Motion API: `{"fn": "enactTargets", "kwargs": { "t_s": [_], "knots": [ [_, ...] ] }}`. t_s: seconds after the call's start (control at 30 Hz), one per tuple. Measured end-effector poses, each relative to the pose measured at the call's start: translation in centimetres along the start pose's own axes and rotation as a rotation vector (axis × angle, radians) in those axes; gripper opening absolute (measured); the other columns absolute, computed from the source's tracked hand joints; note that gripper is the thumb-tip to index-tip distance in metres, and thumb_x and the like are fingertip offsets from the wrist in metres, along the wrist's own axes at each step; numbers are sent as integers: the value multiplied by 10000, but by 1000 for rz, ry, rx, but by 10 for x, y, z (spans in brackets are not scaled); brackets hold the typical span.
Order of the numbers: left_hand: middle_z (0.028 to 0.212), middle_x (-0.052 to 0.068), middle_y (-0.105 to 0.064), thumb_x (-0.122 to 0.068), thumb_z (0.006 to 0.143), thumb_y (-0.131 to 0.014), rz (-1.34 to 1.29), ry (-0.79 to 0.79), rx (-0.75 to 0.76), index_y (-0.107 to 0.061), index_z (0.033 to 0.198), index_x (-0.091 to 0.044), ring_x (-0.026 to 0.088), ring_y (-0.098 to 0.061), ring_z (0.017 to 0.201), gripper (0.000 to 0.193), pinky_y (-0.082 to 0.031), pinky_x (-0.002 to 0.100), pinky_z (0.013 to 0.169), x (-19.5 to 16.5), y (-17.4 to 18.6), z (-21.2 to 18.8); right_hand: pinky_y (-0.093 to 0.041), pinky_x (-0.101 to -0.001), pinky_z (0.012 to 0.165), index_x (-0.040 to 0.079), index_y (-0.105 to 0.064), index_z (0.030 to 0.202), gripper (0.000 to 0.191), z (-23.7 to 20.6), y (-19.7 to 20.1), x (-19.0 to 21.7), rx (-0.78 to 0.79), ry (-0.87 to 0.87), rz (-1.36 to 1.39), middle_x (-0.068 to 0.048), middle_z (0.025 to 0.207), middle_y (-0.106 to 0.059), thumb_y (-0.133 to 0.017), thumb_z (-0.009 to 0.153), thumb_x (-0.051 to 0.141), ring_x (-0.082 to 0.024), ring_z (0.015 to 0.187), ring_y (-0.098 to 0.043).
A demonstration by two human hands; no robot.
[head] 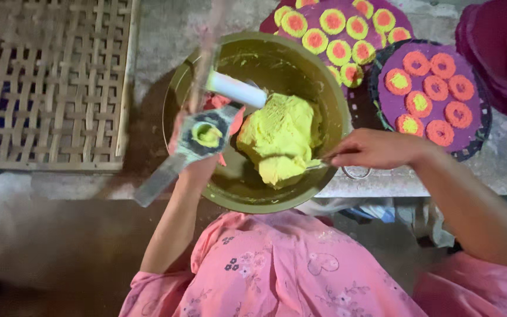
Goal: The person presses orange dough into a wooden hand mold, forms flower rosettes, and places them in rings on purple discs to build decorative flower patterns, working through multiple discs while keeping bowls of orange and yellow dough beside the work.
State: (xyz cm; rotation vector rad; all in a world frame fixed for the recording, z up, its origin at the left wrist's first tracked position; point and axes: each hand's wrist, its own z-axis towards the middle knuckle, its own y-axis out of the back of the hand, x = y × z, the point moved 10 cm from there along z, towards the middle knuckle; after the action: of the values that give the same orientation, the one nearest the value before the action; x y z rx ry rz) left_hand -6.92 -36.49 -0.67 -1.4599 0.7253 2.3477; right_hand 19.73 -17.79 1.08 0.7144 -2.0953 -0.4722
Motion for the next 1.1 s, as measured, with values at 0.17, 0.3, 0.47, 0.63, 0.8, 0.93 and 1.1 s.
{"fn": "enactTargets", "kwargs": {
  "t_s": [0.17,0.3,0.47,0.63,0.8,0.93,1.1],
  "knots": [
    [1269,171,-655,-340,738,-808,200,-509,215,-535,1393,-89,327,-686,1069,753,-571,419,911,-92,-27,-24,-417,-417,641,-70,-625,1057,410,-22,13,-13,73,-45,289,-184,747,-400,-546,1104,329,-231,699,-371],
    [1150,122,-680,-414,751,-808,371,-218,534,-523,1437,-164,316,-689,986,784,-565,430,842,-55,-74,-24,-504,-356,653,148,-783,1063,259,-19,54,71,-296,182,-410,22,851,-697,-586,1010,307,-193,794,-699],
    [1265,66,-698,-326,970,-694,538,-437,757,-574,1404,-144,238,-684,1144,486,-536,388,1035,-36,-125,-54,-571,-394,578,98,-654,1060,197,9,-18,141,-418,34,-1128,-47,835,-681,-594,888,171,-258,764,-724],
    [1257,61,-686,-398,780,-797,151,-47,700,-601,1318,-125,237,-660,1142,634,-522,375,984,-15,-93,-44,-573,-362,534,83,-637,1053,302,-38,-13,167,-561,216,-1073,-60,846,-670,-624,756,134,-243,728,-724],
    [1287,69,-671,-336,822,-762,394,-312,520,-608,1366,-142,242,-651,1155,597,-514,359,1003,-48,-61,-8,-553,-387,490,165,-647,1162,337,-87,36,181,-554,-12,-1025,-41,849,-666,-624,826,145,-243,642,-721],
    [1301,58,-663,-242,880,-671,277,-306,613,-566,1383,-127,208,-652,1166,526,-510,342,1013,-38,-93,-13,-552,-336,540,94,-628,1037,216,-26,4,203,-529,91,-1245,-53,811,-672,-625,840,183,-217,669,-722],
    [1298,93,-672,-199,977,-593,-666,328,601,-560,1401,-53,199,-664,1157,449,-530,344,1040,7,-110,-20,-549,-344,500,53,-626,1078,239,-7,-20,190,-506,131,-1177,-60,791,-682,-608,866,162,-215,650,-728]
  ]
}}
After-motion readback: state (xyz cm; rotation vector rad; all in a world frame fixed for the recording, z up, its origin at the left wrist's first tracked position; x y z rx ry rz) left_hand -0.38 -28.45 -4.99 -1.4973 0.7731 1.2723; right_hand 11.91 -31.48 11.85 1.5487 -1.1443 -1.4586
